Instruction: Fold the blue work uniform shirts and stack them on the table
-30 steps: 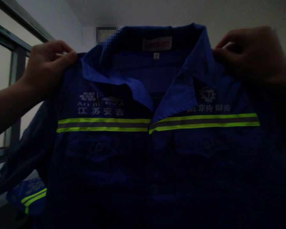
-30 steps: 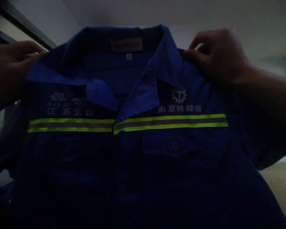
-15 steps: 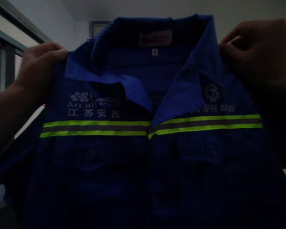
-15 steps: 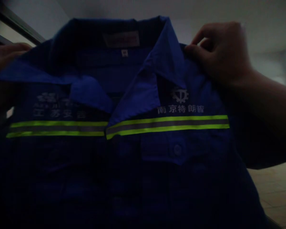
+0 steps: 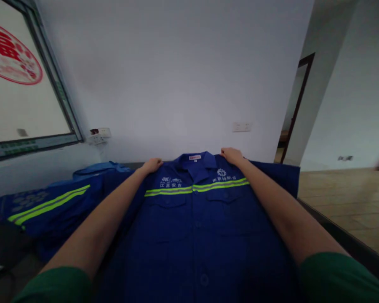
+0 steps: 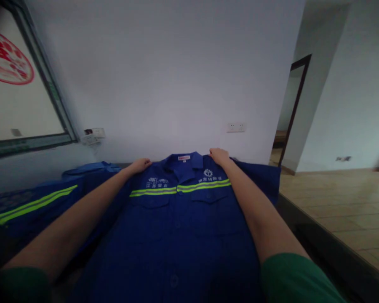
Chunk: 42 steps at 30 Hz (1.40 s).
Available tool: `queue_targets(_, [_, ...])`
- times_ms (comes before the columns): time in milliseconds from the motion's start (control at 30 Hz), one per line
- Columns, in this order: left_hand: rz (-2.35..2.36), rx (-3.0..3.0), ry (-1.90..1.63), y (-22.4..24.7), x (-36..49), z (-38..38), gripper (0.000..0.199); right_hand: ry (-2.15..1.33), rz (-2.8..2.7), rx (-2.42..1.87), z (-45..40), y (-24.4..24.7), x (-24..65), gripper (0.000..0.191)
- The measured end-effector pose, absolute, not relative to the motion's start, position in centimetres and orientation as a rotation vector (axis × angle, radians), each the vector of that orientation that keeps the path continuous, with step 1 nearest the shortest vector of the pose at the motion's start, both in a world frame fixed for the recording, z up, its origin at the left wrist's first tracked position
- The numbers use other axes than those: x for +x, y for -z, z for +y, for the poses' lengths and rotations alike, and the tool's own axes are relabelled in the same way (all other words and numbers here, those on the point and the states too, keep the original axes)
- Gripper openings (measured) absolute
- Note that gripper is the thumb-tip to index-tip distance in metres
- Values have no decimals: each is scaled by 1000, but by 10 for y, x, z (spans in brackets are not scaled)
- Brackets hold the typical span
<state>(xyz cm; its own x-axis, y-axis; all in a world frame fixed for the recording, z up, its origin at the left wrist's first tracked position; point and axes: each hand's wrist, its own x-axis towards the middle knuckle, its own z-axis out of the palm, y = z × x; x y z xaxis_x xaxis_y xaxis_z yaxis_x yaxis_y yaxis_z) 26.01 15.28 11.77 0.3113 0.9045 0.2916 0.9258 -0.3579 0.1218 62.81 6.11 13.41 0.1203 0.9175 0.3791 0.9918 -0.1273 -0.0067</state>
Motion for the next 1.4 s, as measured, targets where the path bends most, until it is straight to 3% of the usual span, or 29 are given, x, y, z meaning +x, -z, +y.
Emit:
queue_targets(167, [-1961, -2419, 433, -4, 286, 173, 28, 148, -1891, -2297, 97, -20, 629, 27])
queue_targets(333, [-1990, -2362, 437, 42, 284, 196, 28, 111, -1862, -2304, 127, 35, 641, 27])
queue_targets(600, [-1882, -2420, 491, 51, 305, 215, 28, 199, -1975, -2173, 150, 46, 662, 19])
queue_targets(800, [-1688, -2549, 552, 39, 310, 186, 33, 347, -2050, -2085, 156, 53, 670, 18])
queue_targets(967, [-1772, -2273, 313, 13, 237, 147, 34, 446, -2058, -2056, 160, 61, 675, 16])
queue_targets(1100, [-1861, -2200, 149, 7, 169, 135, 48, 484, -2048, -2055, 161, 64, 674, 17])
queue_targets(1400, [-2095, -2577, 354, 9, 91, 190, 60, 470, -2047, -2066, 159, 62, 677, 16])
